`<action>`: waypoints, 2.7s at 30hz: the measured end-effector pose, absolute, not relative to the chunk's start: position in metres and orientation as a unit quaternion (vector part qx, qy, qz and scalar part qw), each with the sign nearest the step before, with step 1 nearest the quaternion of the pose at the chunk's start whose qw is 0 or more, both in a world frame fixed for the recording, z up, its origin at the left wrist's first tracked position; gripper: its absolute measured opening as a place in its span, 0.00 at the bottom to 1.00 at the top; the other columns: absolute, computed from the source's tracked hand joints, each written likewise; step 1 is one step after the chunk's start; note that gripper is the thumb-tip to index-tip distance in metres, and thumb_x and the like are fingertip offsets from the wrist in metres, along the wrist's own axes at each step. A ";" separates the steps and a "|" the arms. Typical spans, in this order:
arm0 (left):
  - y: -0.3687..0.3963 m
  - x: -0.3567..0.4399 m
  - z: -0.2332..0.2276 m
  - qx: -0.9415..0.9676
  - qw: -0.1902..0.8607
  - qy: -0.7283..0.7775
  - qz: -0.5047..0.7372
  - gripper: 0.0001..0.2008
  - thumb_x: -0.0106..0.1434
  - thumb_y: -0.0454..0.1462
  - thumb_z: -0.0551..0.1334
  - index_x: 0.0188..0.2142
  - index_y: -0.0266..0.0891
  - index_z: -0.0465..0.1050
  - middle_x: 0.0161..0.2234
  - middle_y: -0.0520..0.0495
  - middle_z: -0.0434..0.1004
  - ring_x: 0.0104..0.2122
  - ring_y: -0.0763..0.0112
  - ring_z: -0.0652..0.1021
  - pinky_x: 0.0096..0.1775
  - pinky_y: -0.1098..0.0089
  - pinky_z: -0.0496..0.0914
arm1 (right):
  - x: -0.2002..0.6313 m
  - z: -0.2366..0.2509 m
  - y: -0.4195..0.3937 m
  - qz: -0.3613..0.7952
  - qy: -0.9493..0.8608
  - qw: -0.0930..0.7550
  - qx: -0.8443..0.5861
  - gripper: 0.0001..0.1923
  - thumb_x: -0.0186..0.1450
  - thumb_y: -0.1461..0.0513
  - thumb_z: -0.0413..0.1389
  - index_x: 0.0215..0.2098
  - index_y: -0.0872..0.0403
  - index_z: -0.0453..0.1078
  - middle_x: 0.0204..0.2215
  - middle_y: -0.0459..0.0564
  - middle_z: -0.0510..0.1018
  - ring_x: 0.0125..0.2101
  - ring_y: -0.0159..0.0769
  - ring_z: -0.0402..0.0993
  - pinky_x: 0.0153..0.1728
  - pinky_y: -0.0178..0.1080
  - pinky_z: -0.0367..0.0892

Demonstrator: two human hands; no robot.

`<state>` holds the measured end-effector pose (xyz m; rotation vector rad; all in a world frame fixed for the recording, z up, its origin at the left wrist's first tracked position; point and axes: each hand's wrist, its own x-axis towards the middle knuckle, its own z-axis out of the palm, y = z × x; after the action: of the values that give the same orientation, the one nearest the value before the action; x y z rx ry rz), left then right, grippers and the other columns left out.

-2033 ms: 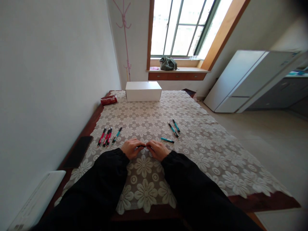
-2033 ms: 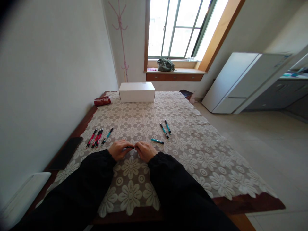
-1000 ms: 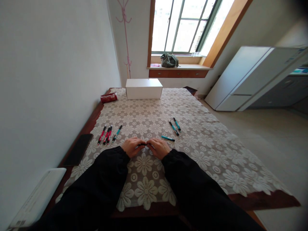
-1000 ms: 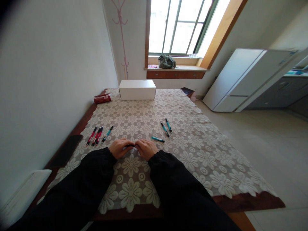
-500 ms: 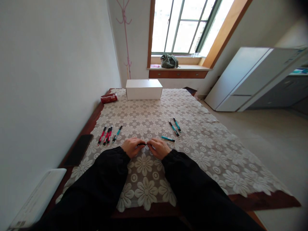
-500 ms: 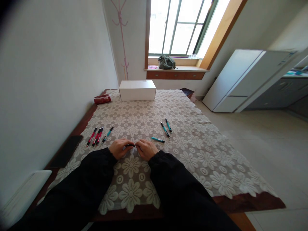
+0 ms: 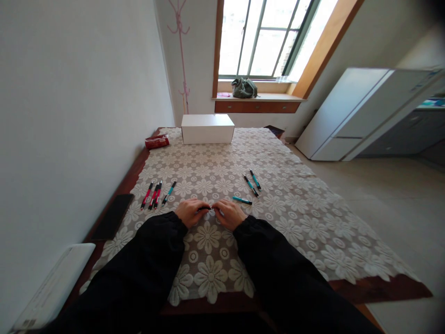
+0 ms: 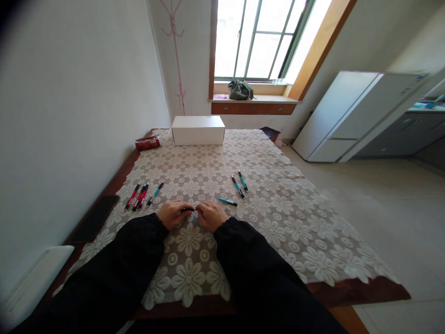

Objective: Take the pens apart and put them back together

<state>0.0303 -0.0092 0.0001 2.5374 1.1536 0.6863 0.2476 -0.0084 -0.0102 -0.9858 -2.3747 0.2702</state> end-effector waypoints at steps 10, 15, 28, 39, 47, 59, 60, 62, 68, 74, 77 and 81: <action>-0.010 0.030 0.002 0.877 0.133 0.397 0.237 0.11 0.67 0.42 0.58 0.43 0.43 0.76 0.38 0.48 0.81 0.35 0.68 0.76 0.41 0.67 0.70 | 0.249 -0.012 -0.008 0.102 -0.888 0.272 -0.358 0.10 0.66 0.68 0.52 0.42 0.52 0.72 0.36 0.50 0.78 0.40 0.37 0.75 0.43 0.38 0.69; -0.009 0.030 0.000 0.875 0.135 0.400 0.236 0.11 0.67 0.42 0.58 0.43 0.43 0.76 0.38 0.49 0.81 0.35 0.68 0.76 0.40 0.68 0.70 | 0.250 -0.012 -0.010 0.096 -0.881 0.259 -0.383 0.10 0.66 0.66 0.53 0.43 0.51 0.72 0.37 0.50 0.79 0.38 0.36 0.76 0.40 0.36 0.69; -0.010 0.031 0.002 0.874 0.132 0.400 0.243 0.10 0.67 0.42 0.58 0.43 0.43 0.76 0.38 0.50 0.81 0.35 0.69 0.77 0.40 0.69 0.70 | 0.250 -0.015 -0.008 0.096 -0.876 0.248 -0.403 0.06 0.68 0.62 0.53 0.41 0.51 0.71 0.34 0.48 0.81 0.35 0.35 0.77 0.36 0.34 0.67; -0.010 0.030 0.001 0.875 0.136 0.405 0.228 0.11 0.68 0.42 0.58 0.45 0.43 0.76 0.38 0.50 0.81 0.37 0.68 0.77 0.42 0.69 0.69 | 0.251 -0.013 -0.009 0.086 -0.875 0.243 -0.409 0.04 0.69 0.61 0.53 0.40 0.51 0.70 0.34 0.48 0.80 0.35 0.34 0.76 0.37 0.33 0.66; -0.009 0.029 -0.002 0.875 0.137 0.405 0.227 0.12 0.67 0.42 0.58 0.45 0.43 0.75 0.37 0.49 0.80 0.37 0.68 0.77 0.41 0.69 0.70 | 0.248 -0.011 -0.009 0.099 -0.885 0.300 -0.342 0.07 0.68 0.67 0.51 0.40 0.53 0.69 0.34 0.50 0.78 0.38 0.37 0.74 0.41 0.36 0.67; -0.009 0.030 -0.002 0.881 0.134 0.379 0.249 0.11 0.68 0.42 0.58 0.46 0.43 0.76 0.38 0.50 0.81 0.37 0.69 0.78 0.41 0.69 0.70 | 0.246 -0.013 -0.011 0.163 -0.860 0.302 -0.377 0.05 0.67 0.64 0.52 0.42 0.52 0.66 0.34 0.48 0.78 0.34 0.34 0.75 0.37 0.34 0.67; -0.009 0.030 -0.002 0.882 0.132 0.377 0.251 0.11 0.68 0.42 0.58 0.46 0.43 0.75 0.38 0.50 0.81 0.37 0.69 0.78 0.41 0.69 0.70 | 0.245 -0.012 -0.012 0.176 -0.857 0.309 -0.374 0.07 0.66 0.66 0.51 0.42 0.52 0.66 0.35 0.48 0.78 0.35 0.34 0.75 0.37 0.34 0.67; -0.009 0.030 -0.001 0.882 0.129 0.375 0.256 0.11 0.68 0.42 0.58 0.46 0.43 0.75 0.38 0.50 0.81 0.37 0.69 0.78 0.41 0.69 0.70 | 0.244 -0.011 -0.013 0.200 -0.851 0.322 -0.364 0.10 0.65 0.69 0.50 0.43 0.52 0.65 0.36 0.48 0.78 0.37 0.33 0.75 0.39 0.34 0.67; -0.010 0.030 0.001 0.877 0.128 0.382 0.262 0.11 0.68 0.42 0.58 0.43 0.42 0.76 0.37 0.48 0.81 0.36 0.69 0.78 0.40 0.69 0.71 | 0.247 -0.012 -0.012 0.194 -0.824 0.341 -0.409 0.07 0.66 0.64 0.54 0.43 0.52 0.65 0.34 0.47 0.78 0.30 0.32 0.74 0.34 0.34 0.67; -0.008 0.030 -0.002 0.883 0.129 0.369 0.261 0.11 0.69 0.40 0.56 0.47 0.44 0.75 0.41 0.49 0.81 0.39 0.68 0.78 0.43 0.68 0.71 | 0.249 -0.012 -0.009 0.147 -0.852 0.315 -0.391 0.03 0.67 0.61 0.55 0.34 0.52 0.67 0.28 0.47 0.75 0.30 0.33 0.72 0.34 0.34 0.64; -0.008 0.030 -0.002 0.895 0.124 0.351 0.246 0.13 0.69 0.40 0.55 0.49 0.44 0.75 0.41 0.49 0.80 0.39 0.69 0.77 0.43 0.68 0.70 | 0.248 -0.014 -0.009 0.163 -0.856 0.316 -0.374 0.03 0.68 0.62 0.54 0.35 0.52 0.67 0.30 0.47 0.76 0.32 0.33 0.73 0.35 0.34 0.65; -0.009 0.029 0.000 0.895 0.120 0.350 0.251 0.13 0.70 0.40 0.55 0.48 0.44 0.75 0.40 0.48 0.80 0.38 0.69 0.77 0.42 0.69 0.71 | 0.247 -0.013 -0.010 0.182 -0.850 0.315 -0.380 0.02 0.68 0.62 0.54 0.37 0.52 0.67 0.29 0.46 0.77 0.30 0.32 0.74 0.33 0.32 0.65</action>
<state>0.0292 -0.0089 0.0004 2.6136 1.0220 0.7334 0.2473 -0.0100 -0.0129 -1.0020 -2.2409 0.4806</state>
